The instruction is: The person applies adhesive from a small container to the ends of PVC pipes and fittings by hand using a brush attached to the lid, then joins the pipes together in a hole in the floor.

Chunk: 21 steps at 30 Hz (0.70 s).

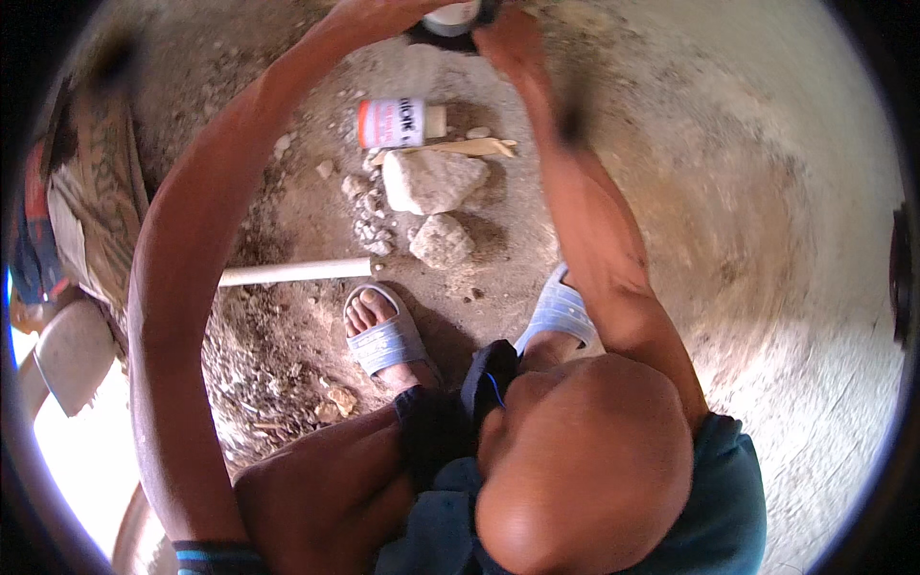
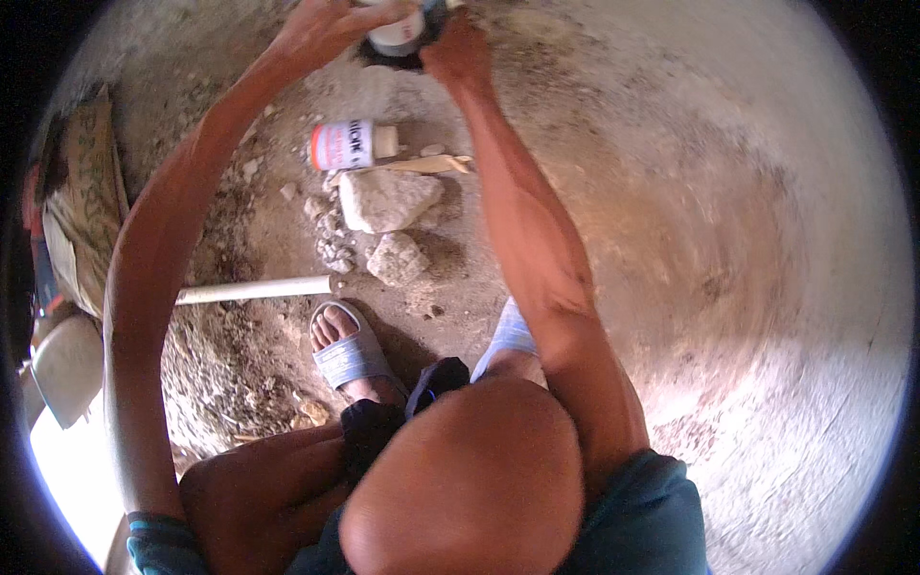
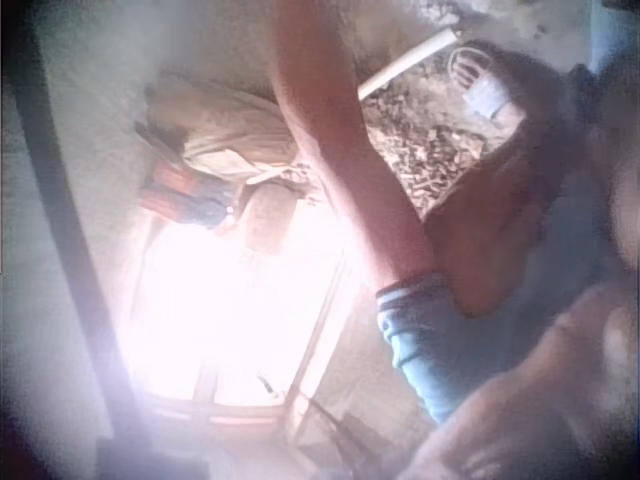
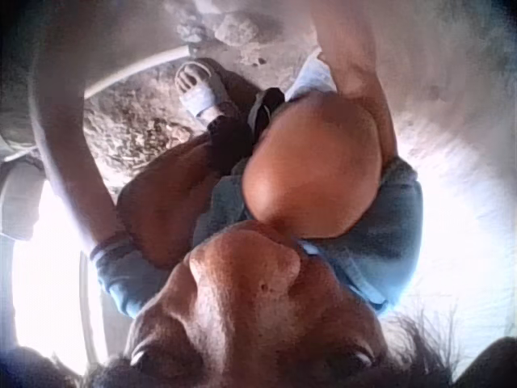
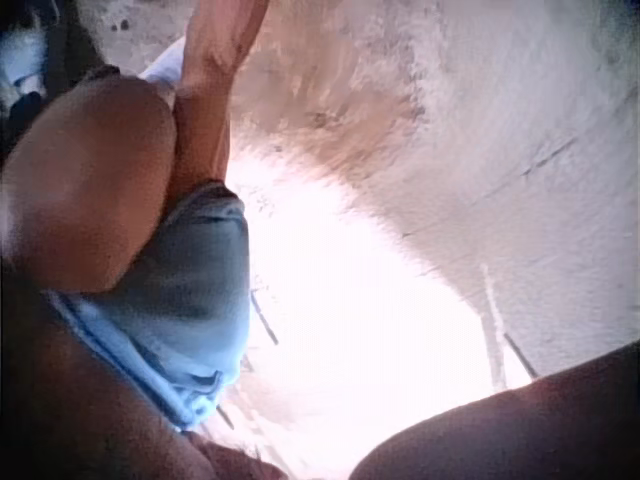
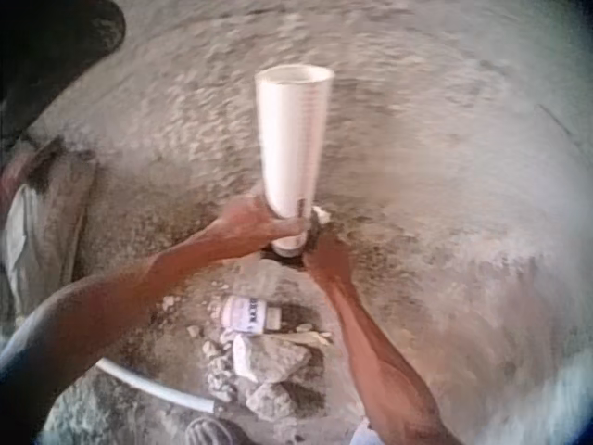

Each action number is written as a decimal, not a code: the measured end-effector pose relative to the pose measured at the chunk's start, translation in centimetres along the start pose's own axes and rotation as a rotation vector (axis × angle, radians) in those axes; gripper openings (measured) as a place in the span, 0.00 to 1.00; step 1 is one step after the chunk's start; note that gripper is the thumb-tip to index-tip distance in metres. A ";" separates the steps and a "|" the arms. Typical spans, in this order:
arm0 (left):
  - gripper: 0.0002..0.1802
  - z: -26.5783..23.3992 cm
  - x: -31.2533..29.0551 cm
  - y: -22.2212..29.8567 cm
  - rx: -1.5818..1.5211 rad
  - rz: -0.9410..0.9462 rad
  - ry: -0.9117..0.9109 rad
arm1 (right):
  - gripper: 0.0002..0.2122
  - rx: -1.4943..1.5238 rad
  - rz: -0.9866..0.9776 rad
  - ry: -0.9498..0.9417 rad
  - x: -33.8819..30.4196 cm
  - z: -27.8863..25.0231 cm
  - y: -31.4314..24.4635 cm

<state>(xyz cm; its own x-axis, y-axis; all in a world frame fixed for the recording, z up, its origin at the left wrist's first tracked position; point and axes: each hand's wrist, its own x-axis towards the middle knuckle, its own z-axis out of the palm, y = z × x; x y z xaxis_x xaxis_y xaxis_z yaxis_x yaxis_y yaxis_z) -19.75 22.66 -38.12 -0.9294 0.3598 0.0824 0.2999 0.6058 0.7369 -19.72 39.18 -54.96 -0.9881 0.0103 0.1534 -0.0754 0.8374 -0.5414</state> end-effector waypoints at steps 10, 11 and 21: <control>0.49 -1.1 -1.0 -2.6 0.036 0.031 0.045 | 0.32 0.014 0.004 -0.143 -0.2 -3.1 0.0; 0.49 -1.1 -1.1 -2.7 0.001 0.067 0.059 | 0.32 0.009 0.031 -0.210 0.0 -3.8 -0.8; 0.37 -1.0 -0.6 -3.6 -0.166 0.039 -0.090 | 0.22 -0.103 0.154 -0.438 1.9 -4.6 -2.7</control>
<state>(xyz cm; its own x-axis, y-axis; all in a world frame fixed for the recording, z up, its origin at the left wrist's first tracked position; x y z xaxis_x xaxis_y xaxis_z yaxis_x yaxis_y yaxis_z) -20.50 19.55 -40.09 -0.8924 0.4474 0.0579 0.2885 0.4672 0.8358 -20.76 39.43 -49.36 -0.9520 -0.0739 -0.2971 0.0686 0.8942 -0.4425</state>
